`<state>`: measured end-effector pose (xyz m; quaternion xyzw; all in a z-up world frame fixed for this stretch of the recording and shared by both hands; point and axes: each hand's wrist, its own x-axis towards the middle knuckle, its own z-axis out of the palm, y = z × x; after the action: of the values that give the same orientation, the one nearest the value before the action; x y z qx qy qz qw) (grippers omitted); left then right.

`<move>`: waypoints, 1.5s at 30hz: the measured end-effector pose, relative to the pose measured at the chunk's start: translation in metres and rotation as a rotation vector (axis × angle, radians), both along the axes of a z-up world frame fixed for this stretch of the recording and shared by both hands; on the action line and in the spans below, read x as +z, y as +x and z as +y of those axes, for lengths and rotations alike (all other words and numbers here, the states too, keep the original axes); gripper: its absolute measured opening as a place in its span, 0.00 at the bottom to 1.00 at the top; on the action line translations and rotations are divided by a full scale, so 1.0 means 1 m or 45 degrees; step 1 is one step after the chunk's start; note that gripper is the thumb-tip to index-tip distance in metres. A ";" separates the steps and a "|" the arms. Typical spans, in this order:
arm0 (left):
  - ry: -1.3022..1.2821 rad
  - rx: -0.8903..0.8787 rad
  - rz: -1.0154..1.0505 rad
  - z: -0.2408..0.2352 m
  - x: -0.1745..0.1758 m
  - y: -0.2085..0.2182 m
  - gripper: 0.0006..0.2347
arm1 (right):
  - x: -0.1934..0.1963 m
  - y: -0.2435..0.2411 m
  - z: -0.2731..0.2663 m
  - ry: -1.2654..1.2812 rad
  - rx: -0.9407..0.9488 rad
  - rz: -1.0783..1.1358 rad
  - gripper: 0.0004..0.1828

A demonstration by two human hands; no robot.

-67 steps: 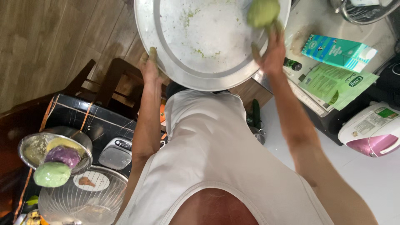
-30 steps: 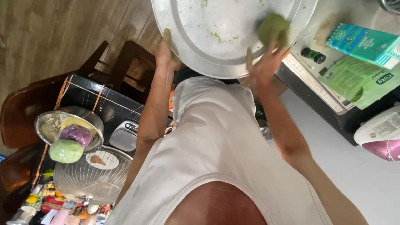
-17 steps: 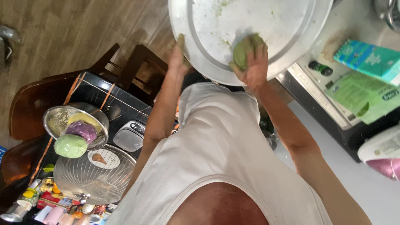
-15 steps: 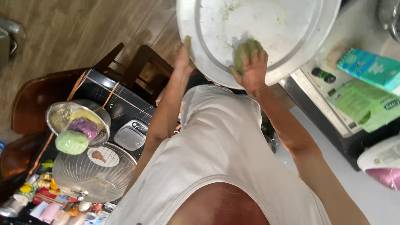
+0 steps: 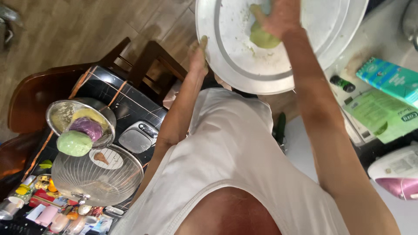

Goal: The person kneads a green dough on a large metal tray, repeatedly pressing and folding it by hand. The person then picks up a milk carton and a green packet, walks to the refrigerator, places the milk carton inside, and returns to the tray to continue kneading the dough.

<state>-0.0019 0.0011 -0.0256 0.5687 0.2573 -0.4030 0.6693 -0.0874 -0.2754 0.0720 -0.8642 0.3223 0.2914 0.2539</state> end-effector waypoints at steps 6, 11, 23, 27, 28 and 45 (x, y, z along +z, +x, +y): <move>-0.052 0.015 0.027 0.001 0.001 -0.004 0.12 | -0.020 -0.117 0.047 -0.206 -0.034 -0.660 0.40; 0.048 -0.036 0.033 0.001 0.000 -0.004 0.13 | -0.011 -0.095 0.137 -0.452 0.222 -0.836 0.46; -0.134 -0.042 0.215 0.000 0.027 0.003 0.14 | -0.006 -0.054 0.041 -0.207 -0.116 -0.745 0.45; -0.018 -0.088 0.209 -0.006 0.034 0.005 0.15 | 0.017 -0.096 0.096 -0.172 -0.096 -0.990 0.57; -0.035 -0.103 0.191 -0.004 0.035 0.006 0.16 | 0.019 -0.096 0.104 -0.152 -0.132 -0.953 0.54; -0.053 -0.114 0.169 -0.011 0.054 0.007 0.19 | -0.089 -0.250 -0.089 -0.116 -1.606 -1.530 0.45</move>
<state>0.0047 -0.0096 0.0282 0.5377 0.2670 -0.4745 0.6437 -0.3378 -0.3647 -0.0169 -0.5411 0.5634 -0.4220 0.4601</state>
